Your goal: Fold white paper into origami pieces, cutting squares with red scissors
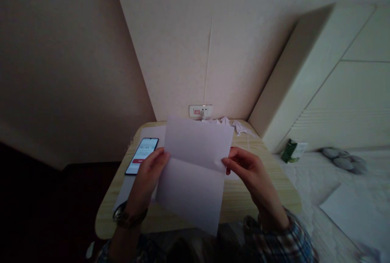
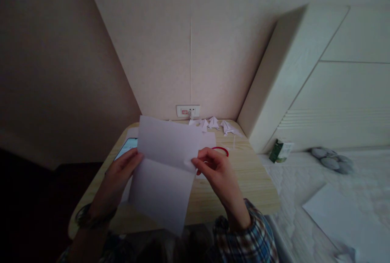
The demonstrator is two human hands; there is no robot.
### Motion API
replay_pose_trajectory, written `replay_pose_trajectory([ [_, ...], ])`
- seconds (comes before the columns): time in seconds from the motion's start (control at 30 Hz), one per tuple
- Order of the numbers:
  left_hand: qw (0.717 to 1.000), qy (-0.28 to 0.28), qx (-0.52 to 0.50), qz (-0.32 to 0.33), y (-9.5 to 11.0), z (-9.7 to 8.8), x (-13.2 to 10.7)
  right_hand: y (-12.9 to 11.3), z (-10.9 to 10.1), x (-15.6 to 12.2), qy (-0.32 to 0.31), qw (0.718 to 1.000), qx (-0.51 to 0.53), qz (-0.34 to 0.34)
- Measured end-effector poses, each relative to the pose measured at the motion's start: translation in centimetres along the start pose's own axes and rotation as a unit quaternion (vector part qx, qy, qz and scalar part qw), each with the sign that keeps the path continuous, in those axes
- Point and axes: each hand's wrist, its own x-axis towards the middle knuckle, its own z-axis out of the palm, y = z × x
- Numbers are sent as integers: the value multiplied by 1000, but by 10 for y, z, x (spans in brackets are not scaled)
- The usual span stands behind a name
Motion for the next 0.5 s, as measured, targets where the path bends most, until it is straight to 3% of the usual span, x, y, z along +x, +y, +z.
replay_pose_trajectory([
  [0.17,997,8,1,74,-4,-1,3,-2,1,-1,20,999,22,-10],
  [0.33,980,23,85,177,1,8,-13,1,6,-2,38,998,36,-19],
  [0.5,970,-67,121,202,5,24,-30,5,12,-2,55,997,38,-38],
])
